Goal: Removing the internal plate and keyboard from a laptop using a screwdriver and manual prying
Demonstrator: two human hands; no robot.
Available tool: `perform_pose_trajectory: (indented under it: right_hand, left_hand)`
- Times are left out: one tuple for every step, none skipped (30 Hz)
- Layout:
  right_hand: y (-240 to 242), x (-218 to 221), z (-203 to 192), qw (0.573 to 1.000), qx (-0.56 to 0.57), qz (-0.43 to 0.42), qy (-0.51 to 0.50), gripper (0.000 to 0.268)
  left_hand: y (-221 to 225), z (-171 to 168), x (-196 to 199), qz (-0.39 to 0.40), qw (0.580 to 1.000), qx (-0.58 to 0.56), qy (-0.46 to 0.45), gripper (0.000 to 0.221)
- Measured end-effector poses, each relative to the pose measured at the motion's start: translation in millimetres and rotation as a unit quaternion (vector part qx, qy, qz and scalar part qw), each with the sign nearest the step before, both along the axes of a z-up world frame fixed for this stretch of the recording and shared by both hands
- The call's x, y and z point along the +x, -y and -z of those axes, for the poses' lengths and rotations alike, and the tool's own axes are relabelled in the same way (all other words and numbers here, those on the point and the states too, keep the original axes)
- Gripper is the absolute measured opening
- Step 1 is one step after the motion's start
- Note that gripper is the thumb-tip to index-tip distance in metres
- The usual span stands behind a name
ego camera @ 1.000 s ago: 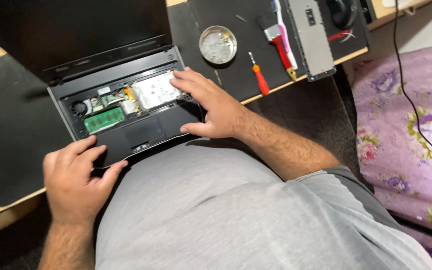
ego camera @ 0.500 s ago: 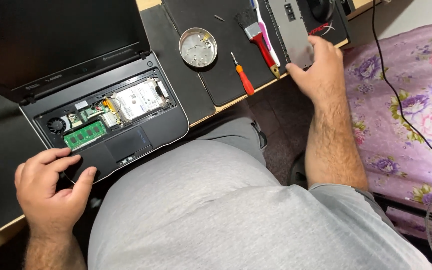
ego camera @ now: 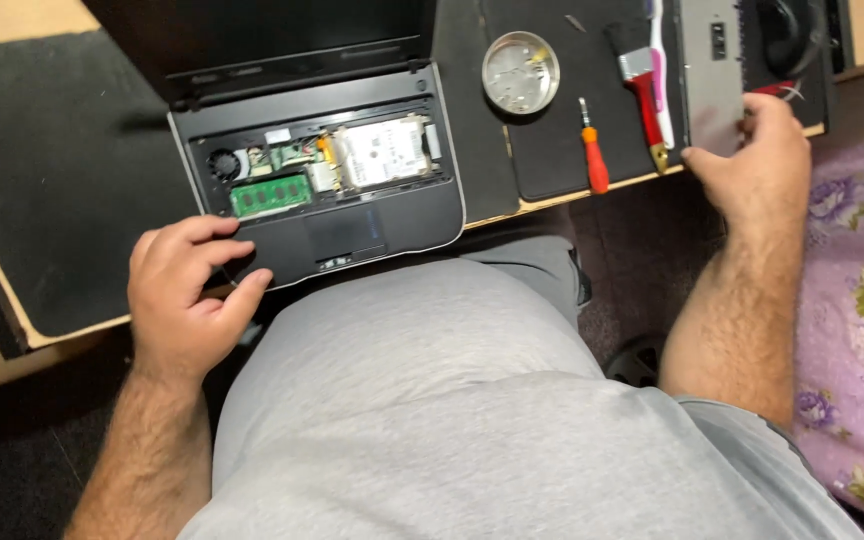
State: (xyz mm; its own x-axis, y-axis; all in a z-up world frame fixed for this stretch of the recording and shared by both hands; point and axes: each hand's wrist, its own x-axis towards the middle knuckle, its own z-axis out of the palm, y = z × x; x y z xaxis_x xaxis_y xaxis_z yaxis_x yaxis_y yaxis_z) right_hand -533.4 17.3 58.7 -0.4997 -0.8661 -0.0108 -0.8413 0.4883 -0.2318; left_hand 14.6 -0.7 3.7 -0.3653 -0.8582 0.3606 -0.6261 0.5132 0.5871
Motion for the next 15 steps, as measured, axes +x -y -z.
perform_pose_trajectory:
  right_hand:
    - [2, -4, 4, 1.0, 0.002, -0.005, 0.0, 0.062]
    - [1, -10, 8, 1.0, 0.001, 0.008, 0.011, 0.07]
    - [0, -16, 11, 1.0, 0.0, 0.02, 0.022, 0.077]
    - [2, -15, 9, 1.0, 0.002, 0.02, 0.02, 0.077]
    - [3, -15, 7, 0.999, 0.003, 0.044, 0.031, 0.076]
    - [5, -14, 6, 0.997, 0.004, 0.068, 0.043, 0.075]
    - [5, -11, 1, 0.997, 0.005, 0.067, 0.042, 0.075]
    - [4, -8, -3, 0.995, -0.014, 0.085, 0.045, 0.072]
    - [4, -5, -7, 0.993, -0.034, 0.103, 0.048, 0.07]
    - [-3, -7, -11, 0.993, -0.034, 0.103, 0.048, 0.07]
    - [-9, -10, -16, 0.995, -0.064, 0.06, 0.043, 0.071]
    - [-15, -13, -20, 0.995, -0.094, 0.015, 0.039, 0.071]
    - [-21, -8, -30, 0.995, -0.095, 0.014, 0.039, 0.071]
    - [-26, -4, -39, 0.987, -0.129, -0.05, 0.081, 0.07]
    - [-32, 1, -47, 0.972, -0.163, -0.114, 0.122, 0.07]
  left_hand:
    - [-1, 2, 2, -0.005, 1.0, 0.002, 0.0, 0.023]
    - [-1, 4, 3, -0.006, 1.0, 0.004, -0.001, 0.024]
    - [-1, 6, 3, -0.007, 1.0, 0.005, -0.002, 0.024]
    - [0, 7, 4, -0.007, 1.0, 0.007, -0.004, 0.024]
    - [0, 7, 5, -0.005, 1.0, 0.006, -0.004, 0.024]
    - [1, 7, 5, -0.003, 1.0, 0.004, -0.004, 0.025]
    - [1, 8, 5, -0.003, 1.0, 0.005, -0.006, 0.025]
    - [2, 7, 6, -0.002, 1.0, 0.01, -0.008, 0.025]
    - [2, 7, 6, 0.0, 1.0, 0.015, -0.01, 0.025]
    - [2, 7, 7, 0.0, 1.0, 0.015, -0.01, 0.025]
    - [2, 6, 7, 0.001, 1.0, 0.022, -0.012, 0.025]
    - [3, 6, 7, 0.002, 0.999, 0.029, -0.015, 0.026]
    - [4, 4, 7, 0.001, 0.999, 0.028, -0.015, 0.026]
    - [4, 3, 7, 0.001, 0.999, 0.038, -0.023, 0.025]
    - [4, 1, 8, 0.001, 0.998, 0.047, -0.031, 0.025]
